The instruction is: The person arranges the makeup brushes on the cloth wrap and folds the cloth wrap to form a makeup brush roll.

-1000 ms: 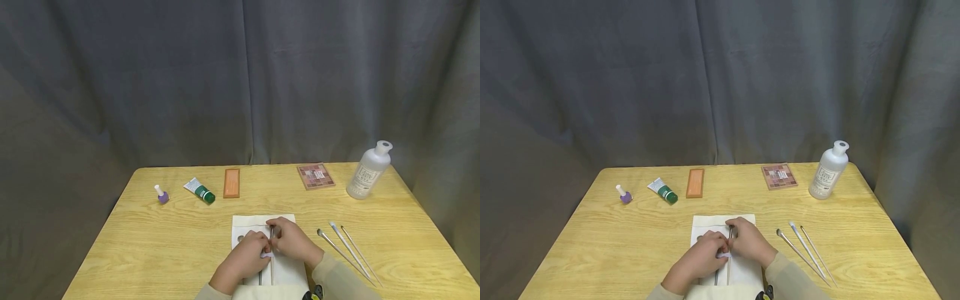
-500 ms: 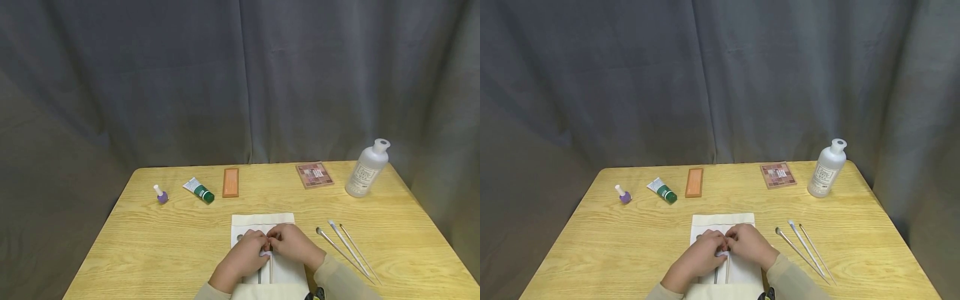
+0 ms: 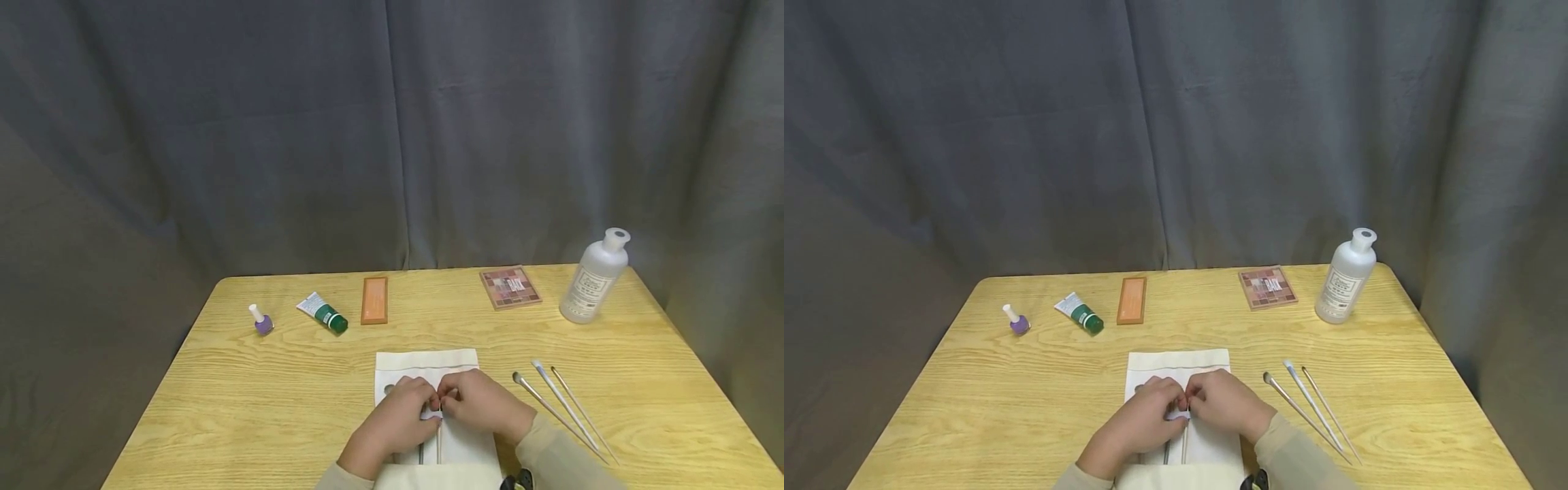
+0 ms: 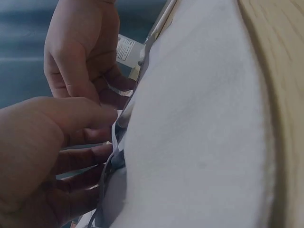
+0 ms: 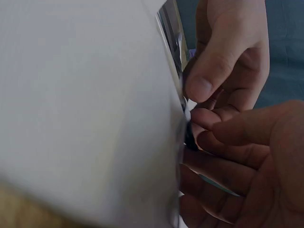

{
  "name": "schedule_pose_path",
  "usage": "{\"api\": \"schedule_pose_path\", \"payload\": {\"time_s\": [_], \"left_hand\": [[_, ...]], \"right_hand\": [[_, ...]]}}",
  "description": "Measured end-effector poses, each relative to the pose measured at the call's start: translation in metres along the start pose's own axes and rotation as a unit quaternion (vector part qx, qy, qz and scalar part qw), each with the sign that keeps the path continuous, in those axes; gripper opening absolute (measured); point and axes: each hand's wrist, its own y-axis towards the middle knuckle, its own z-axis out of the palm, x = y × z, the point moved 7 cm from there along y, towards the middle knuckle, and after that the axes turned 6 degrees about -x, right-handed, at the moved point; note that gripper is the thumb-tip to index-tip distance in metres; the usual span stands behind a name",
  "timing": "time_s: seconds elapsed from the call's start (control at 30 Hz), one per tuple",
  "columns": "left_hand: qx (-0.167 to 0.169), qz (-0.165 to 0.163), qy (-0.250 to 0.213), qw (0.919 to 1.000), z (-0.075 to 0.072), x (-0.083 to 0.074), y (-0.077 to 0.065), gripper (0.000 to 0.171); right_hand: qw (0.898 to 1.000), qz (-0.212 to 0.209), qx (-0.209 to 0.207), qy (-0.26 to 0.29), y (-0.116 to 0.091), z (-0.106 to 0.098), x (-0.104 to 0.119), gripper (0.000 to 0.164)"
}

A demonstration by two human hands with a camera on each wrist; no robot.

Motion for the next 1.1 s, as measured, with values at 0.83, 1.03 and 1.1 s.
{"api": "schedule_pose_path", "payload": {"time_s": [0.83,1.03,1.1], "left_hand": [[0.033,-0.013,0.059,0.9976,0.007,-0.014,0.003,0.017],[0.027,-0.004,0.073,0.9970,0.006,-0.015,0.005,0.017],[0.022,0.011,0.091,0.9956,0.005,-0.018,0.006,0.017]], "right_hand": [[0.988,0.059,-0.093,-0.107,-0.070,-0.090,-0.051,0.006],[0.979,0.112,-0.085,-0.146,-0.078,-0.099,-0.070,0.010],[0.979,0.121,-0.075,-0.148,-0.081,-0.098,-0.074,0.011]]}}
